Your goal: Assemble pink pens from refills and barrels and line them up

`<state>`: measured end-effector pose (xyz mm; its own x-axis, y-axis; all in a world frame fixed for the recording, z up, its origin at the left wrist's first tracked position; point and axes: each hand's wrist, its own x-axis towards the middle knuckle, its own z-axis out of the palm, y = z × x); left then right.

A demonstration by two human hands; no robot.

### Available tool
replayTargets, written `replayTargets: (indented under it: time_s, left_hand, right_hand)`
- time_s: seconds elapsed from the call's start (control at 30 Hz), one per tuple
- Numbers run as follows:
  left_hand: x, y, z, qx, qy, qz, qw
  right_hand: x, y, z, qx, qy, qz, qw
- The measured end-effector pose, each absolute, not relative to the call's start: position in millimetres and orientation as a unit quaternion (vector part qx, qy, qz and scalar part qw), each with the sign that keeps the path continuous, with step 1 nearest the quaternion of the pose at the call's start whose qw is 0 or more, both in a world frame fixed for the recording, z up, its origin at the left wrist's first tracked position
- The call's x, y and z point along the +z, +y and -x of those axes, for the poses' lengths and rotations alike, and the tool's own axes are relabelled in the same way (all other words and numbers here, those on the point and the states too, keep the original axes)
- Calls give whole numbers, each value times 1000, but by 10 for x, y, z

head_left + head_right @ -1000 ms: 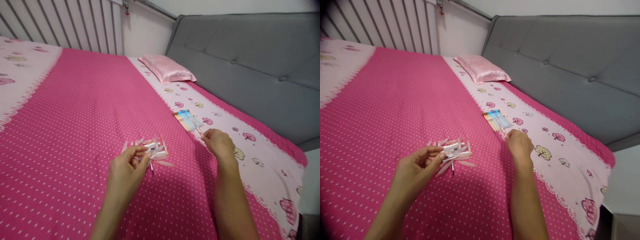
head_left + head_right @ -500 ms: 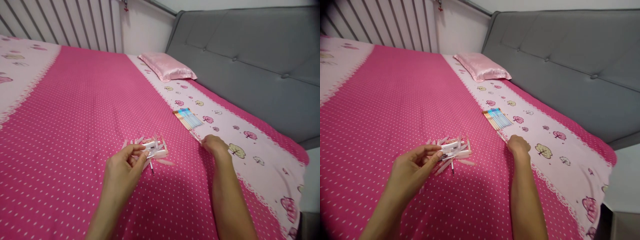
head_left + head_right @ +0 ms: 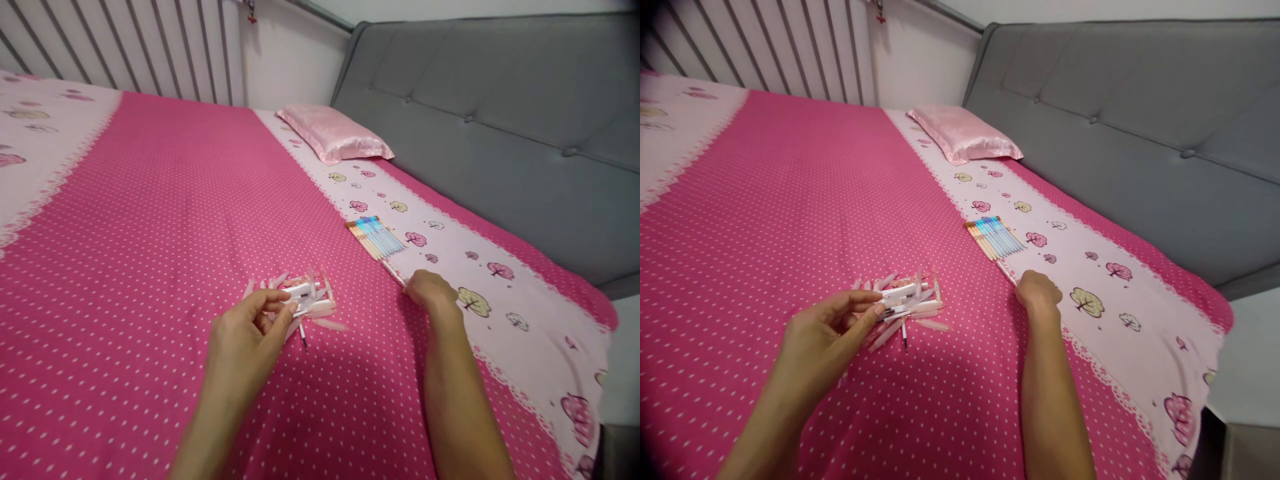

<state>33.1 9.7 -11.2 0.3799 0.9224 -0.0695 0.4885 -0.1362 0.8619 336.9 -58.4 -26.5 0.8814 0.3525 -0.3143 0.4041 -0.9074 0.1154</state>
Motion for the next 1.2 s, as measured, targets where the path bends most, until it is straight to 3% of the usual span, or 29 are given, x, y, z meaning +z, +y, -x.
replayTargets:
  time_s: [1.2]
  left_hand:
    - [-163, 130, -302, 249, 511, -724, 392]
  right_hand:
    - [-316, -549, -3412, -134, 180, -972, 63]
